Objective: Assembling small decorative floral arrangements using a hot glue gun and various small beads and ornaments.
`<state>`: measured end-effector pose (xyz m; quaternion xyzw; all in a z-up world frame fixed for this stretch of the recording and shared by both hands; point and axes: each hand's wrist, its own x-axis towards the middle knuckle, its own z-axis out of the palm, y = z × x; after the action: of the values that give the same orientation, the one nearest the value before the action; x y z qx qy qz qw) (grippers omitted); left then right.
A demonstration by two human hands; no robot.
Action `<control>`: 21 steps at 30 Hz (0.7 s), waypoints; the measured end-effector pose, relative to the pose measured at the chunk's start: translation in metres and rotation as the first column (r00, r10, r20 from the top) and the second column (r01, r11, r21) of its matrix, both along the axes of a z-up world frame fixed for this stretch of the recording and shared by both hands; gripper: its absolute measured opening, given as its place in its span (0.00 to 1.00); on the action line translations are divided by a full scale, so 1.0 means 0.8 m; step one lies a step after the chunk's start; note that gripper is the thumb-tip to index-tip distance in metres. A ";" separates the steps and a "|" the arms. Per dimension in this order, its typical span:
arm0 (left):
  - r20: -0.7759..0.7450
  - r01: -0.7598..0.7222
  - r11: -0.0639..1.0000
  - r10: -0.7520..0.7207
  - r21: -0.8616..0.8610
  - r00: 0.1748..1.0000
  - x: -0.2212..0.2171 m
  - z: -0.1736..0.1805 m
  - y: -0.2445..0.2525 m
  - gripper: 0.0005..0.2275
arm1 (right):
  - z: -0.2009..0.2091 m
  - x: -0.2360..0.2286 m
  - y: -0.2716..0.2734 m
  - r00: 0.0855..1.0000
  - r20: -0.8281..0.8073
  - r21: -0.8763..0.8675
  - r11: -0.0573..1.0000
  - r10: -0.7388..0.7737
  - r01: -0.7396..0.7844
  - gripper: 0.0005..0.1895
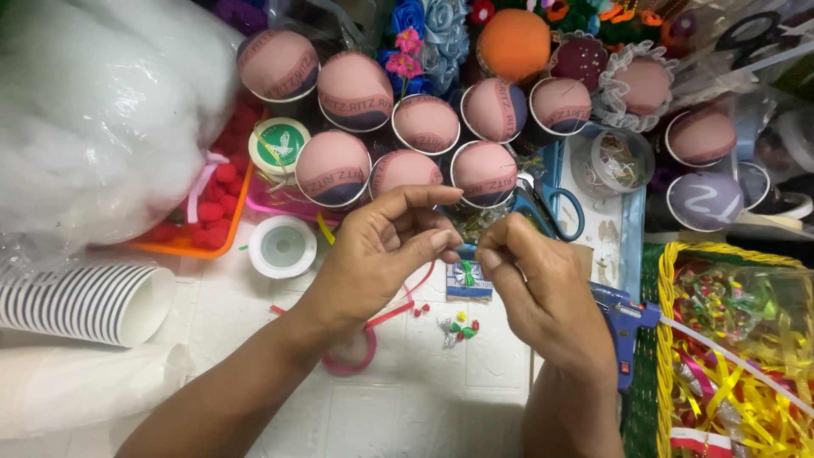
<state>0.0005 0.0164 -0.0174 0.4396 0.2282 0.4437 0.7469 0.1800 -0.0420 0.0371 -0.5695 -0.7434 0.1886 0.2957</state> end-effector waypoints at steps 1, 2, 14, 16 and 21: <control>-0.001 0.001 1.000 -0.001 -0.002 1.000 -0.001 0.000 0.000 0.15 | -0.001 0.007 -0.001 1.000 -0.001 -0.002 1.000 -0.001 0.001 0.08; -0.046 -0.011 1.000 0.012 0.023 0.999 -0.003 0.000 0.000 0.16 | -0.001 0.014 -0.002 0.999 -0.032 -0.034 0.999 -0.002 0.001 0.07; -0.113 0.108 0.994 -0.109 -0.015 0.988 0.009 -0.006 -0.015 0.16 | 0.014 0.079 -0.017 0.996 -0.086 -0.178 0.984 -0.024 0.009 0.08; -0.072 0.139 0.990 -0.140 -0.025 0.988 0.016 -0.007 -0.021 0.17 | 0.016 0.087 -0.021 0.998 -0.061 -0.204 0.979 -0.017 0.004 0.09; -0.257 0.084 0.921 0.018 0.379 0.966 0.021 0.003 -0.035 0.15 | 0.024 0.077 -0.018 0.978 -0.048 -0.184 0.960 0.204 -0.210 0.14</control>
<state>0.0175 -0.0116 -0.0149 0.6356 0.2229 0.4069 0.6170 0.2413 -0.0560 0.0565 -0.5113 -0.7734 0.2957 0.2300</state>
